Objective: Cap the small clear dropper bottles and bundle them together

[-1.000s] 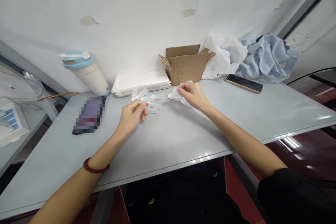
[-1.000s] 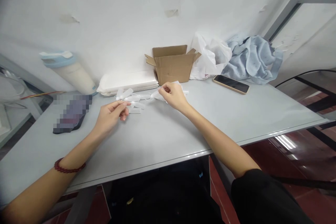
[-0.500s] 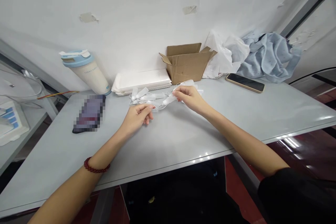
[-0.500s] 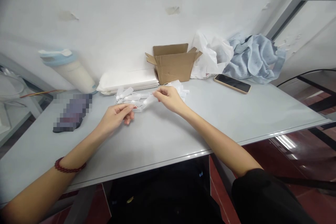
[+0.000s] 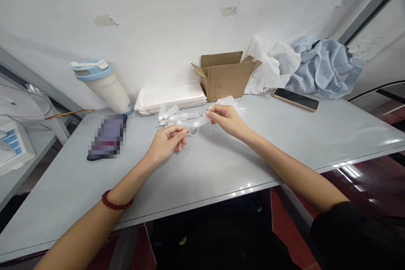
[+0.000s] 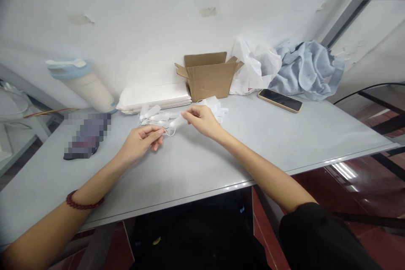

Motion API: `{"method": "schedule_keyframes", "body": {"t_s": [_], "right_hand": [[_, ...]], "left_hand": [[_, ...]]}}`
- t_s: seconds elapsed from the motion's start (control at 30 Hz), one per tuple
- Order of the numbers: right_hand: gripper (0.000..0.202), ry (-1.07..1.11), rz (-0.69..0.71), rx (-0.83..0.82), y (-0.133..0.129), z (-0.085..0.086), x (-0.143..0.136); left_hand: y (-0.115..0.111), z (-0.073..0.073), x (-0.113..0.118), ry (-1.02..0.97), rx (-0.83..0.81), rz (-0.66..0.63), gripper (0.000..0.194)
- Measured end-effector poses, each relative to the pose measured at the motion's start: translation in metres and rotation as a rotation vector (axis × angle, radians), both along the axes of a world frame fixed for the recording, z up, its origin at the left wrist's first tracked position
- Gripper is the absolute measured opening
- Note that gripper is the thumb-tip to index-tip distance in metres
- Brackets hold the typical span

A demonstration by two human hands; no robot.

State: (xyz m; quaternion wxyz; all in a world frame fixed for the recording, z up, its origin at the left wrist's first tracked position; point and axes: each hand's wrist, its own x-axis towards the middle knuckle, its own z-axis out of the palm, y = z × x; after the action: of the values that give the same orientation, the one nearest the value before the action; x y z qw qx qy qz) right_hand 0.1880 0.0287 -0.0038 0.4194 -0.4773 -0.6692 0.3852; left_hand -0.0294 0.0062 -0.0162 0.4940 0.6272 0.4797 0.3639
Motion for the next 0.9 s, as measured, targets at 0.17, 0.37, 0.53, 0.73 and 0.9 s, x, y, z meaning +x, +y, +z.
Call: {"method": "schedule_keyframes", "body": {"t_s": [0.17,0.37,0.53,0.73,0.9], "right_hand": [[0.029,0.006,-0.004,-0.007,-0.0001,-0.0003,-0.0003],[0.028,0.003,0.001,-0.013,0.0,-0.0015,-0.0009],[0.028,-0.005,0.004,-0.024,0.0,-0.0012,-0.0013],[0.029,-0.002,0.011,-0.02,-0.0001,-0.0016,-0.0007],[0.028,-0.001,0.021,-0.024,0.0,-0.0026,-0.0004]], "left_hand": [[-0.0005,0.0009,0.0,0.01,0.003,-0.006,0.026],[-0.0006,-0.0004,-0.0002,0.006,0.003,-0.011,0.025],[-0.0011,-0.0003,-0.0006,0.005,0.013,-0.004,0.024],[-0.0009,-0.0011,0.0001,-0.034,0.011,0.03,0.024],[-0.0007,-0.0011,0.0003,-0.062,-0.001,0.042,0.024]]}}
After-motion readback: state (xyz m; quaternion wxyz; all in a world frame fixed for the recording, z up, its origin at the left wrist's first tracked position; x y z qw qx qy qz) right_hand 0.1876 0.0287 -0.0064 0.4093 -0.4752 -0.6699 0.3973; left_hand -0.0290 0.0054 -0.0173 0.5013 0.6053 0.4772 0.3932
